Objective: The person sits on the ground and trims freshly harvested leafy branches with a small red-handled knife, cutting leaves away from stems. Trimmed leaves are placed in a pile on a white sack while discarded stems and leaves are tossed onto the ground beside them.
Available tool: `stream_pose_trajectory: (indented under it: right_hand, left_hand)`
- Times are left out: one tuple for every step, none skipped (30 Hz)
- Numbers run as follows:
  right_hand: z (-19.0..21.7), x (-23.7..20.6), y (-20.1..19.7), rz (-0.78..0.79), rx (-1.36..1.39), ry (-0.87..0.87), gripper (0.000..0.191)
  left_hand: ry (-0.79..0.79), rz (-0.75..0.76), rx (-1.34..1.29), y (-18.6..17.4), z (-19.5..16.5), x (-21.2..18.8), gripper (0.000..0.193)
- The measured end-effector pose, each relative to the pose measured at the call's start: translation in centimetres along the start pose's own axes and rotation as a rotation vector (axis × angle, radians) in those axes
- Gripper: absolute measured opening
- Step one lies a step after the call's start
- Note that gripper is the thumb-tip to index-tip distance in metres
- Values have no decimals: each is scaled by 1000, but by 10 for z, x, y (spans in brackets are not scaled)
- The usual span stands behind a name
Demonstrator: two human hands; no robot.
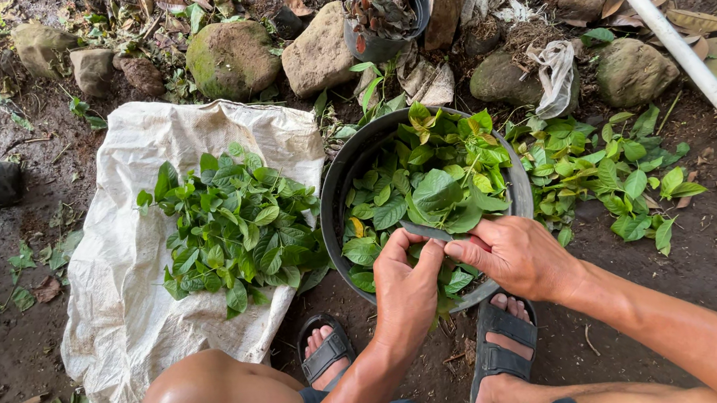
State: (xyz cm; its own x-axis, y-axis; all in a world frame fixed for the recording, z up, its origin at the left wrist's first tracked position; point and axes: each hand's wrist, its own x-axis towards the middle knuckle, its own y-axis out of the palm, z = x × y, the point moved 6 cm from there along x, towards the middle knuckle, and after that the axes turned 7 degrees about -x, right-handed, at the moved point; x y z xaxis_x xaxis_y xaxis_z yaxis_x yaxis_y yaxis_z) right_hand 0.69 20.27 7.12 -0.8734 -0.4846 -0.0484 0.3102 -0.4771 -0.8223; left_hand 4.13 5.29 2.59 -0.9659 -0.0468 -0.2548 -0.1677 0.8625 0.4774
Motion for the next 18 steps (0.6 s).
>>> stream_pose_trajectory:
  right_hand:
    - [-2, 0, 0, 20, 3, 8, 52]
    - [-4, 0, 1, 39, 7, 17, 52]
    - [-6, 0, 2, 53, 5, 19, 53]
    - [-9, 1, 3, 67, 3, 21, 54]
    - [-13, 1, 4, 81, 2, 23, 55]
    - [-17, 1, 7, 113, 29, 30, 55]
    - [-22, 0, 10, 142, 55, 39, 55]
    - [-27, 1, 13, 169, 81, 46, 56]
    - [-33, 2, 13, 156, 114, 56, 58]
    - [-39, 3, 13, 143, 149, 67, 59]
    - [-45, 4, 12, 126, 184, 77, 61]
    - [-46, 4, 8, 86, 263, 19, 59]
    - [-45, 2, 3, 49, 341, -43, 56]
    - [-43, 0, 0, 19, 418, -109, 54]
    - [-47, -2, 2, 36, 453, -22, 48]
    - [-49, -5, 5, 54, 489, 66, 44]
    - [-50, -8, 7, 73, 526, 157, 43]
    - [-44, -9, 5, 61, 591, 120, 39]
  left_hand:
    - [-22, 4, -16, 0, 0, 0, 8]
    - [-45, 10, -31, 0, 0, 0, 8]
    - [-69, 14, -47, 0, 0, -1, 8]
    - [-133, 16, -65, 0, 2, -1, 8]
    - [-197, 18, -82, -2, 3, -3, 7]
    - [-263, 21, -100, -3, 4, -4, 7]
    - [-289, 29, -105, -3, 3, -5, 8]
    - [-313, 36, -110, -2, 1, -7, 9]
    - [-338, 39, -114, -2, -1, -8, 10]
    - [-340, 36, -126, -3, -4, -9, 11]
    - [-340, 36, -135, -3, -8, -10, 11]
    - [-341, 39, -145, -3, -12, -10, 12]
    - [-348, 67, -149, -1, -15, -10, 13]
    - [-352, 90, -156, 0, -18, -10, 14]
    - [-356, 111, -164, 1, -21, -10, 15]
    - [-370, 138, -157, 2, -22, -10, 16]
    - [-385, 165, -149, 4, -23, -11, 17]
    - [-403, 193, -140, 6, -22, -12, 18]
